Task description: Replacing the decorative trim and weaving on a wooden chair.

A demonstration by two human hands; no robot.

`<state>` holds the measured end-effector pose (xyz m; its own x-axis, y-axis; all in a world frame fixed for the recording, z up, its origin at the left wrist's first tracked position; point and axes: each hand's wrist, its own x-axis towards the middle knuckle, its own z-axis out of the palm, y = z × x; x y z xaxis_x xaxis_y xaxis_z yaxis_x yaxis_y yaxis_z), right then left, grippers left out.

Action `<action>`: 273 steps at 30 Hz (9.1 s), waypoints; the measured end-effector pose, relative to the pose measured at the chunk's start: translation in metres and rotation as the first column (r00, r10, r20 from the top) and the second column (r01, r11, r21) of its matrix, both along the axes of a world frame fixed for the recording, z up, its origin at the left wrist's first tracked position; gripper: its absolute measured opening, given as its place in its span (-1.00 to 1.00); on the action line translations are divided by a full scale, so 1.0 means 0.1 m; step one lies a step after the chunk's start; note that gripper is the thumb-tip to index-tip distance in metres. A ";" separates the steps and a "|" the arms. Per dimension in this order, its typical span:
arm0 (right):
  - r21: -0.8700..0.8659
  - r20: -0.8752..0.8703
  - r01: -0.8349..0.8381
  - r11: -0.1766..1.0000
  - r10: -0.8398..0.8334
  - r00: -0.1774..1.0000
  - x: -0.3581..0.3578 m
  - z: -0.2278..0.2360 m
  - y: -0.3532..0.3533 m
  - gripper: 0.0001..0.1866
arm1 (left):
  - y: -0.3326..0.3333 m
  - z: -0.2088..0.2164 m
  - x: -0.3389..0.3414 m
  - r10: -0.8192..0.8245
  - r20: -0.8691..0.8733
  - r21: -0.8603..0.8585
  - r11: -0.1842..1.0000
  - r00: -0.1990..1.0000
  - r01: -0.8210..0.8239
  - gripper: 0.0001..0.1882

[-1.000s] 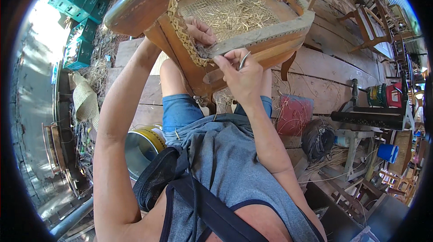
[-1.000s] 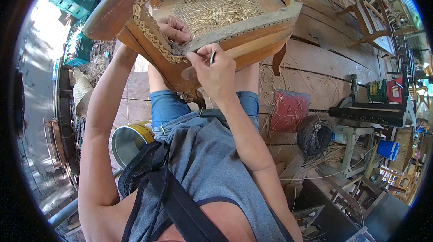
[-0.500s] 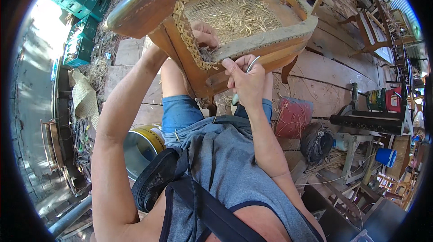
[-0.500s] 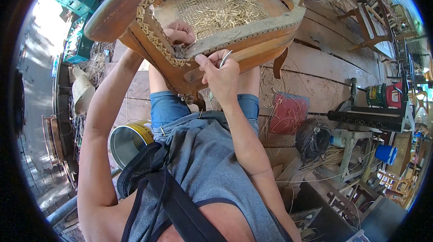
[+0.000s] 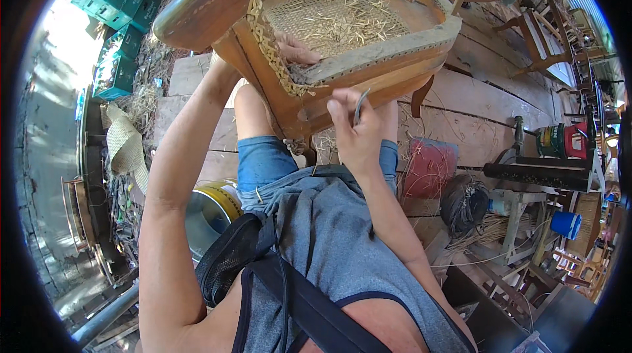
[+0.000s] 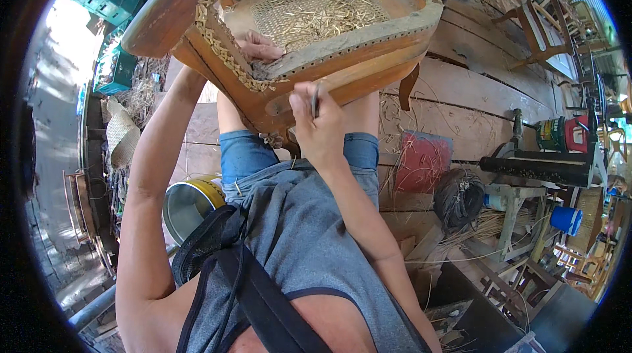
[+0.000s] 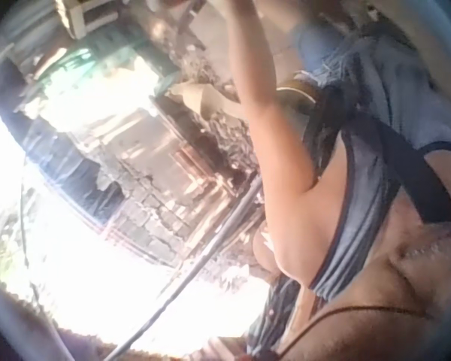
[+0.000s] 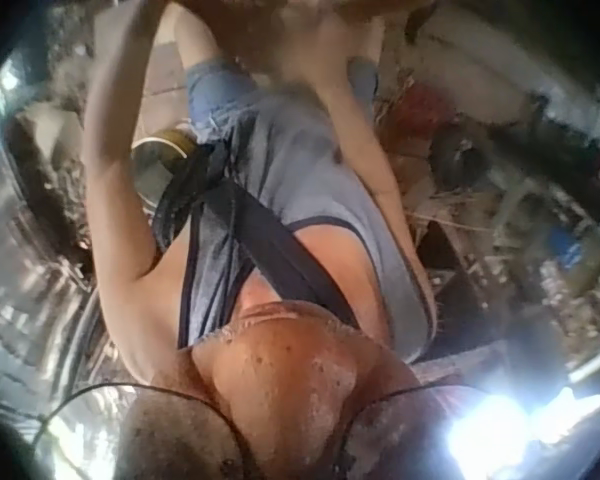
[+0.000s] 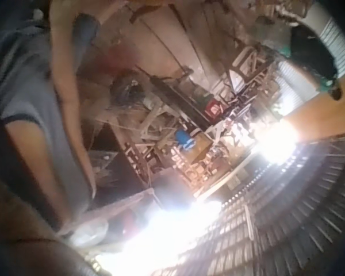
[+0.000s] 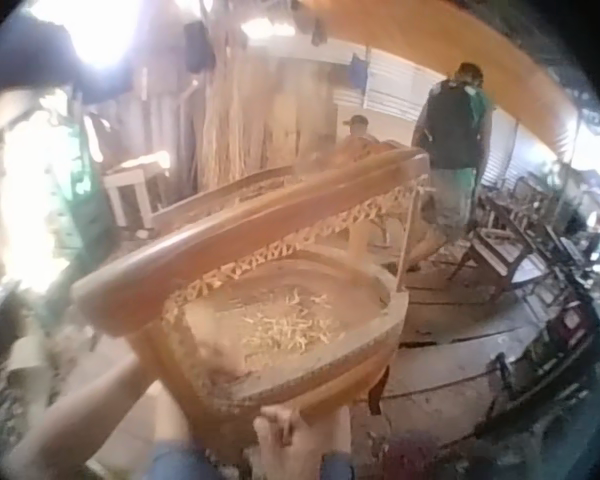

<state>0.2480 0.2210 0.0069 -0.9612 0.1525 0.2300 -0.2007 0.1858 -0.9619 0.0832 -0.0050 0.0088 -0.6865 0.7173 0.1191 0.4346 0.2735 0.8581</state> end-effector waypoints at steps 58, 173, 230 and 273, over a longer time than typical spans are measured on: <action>-0.223 0.282 -0.304 0.926 0.360 0.889 0.00 0.23 0.28 -0.75 | -0.22 0.17 0.43 -0.070 0.216 0.374 0.927 0.974 -0.017 -0.63; 0.943 0.017 0.213 -0.256 0.674 0.738 -1.57 1.86 -0.39 -0.81 | 0.35 -0.03 0.55 0.934 -0.016 0.511 0.314 0.356 -0.800 -0.58; 0.878 0.155 -0.317 0.359 0.414 0.897 -1.40 1.19 -0.35 -0.57 | 0.40 -0.05 0.49 0.940 -0.075 0.484 0.327 0.333 -0.812 -0.63; -0.866 0.252 -0.250 0.434 0.809 0.531 -0.48 0.53 -0.69 -0.74 | -0.20 0.59 0.29 0.530 0.515 0.660 0.257 0.674 -0.706 -0.30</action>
<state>0.2002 0.1517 0.0595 -0.7351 -0.6197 -0.2750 0.6256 -0.4635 -0.6275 0.1122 -0.0254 0.0682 -0.9432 -0.2759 0.1850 0.2863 -0.3928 0.8739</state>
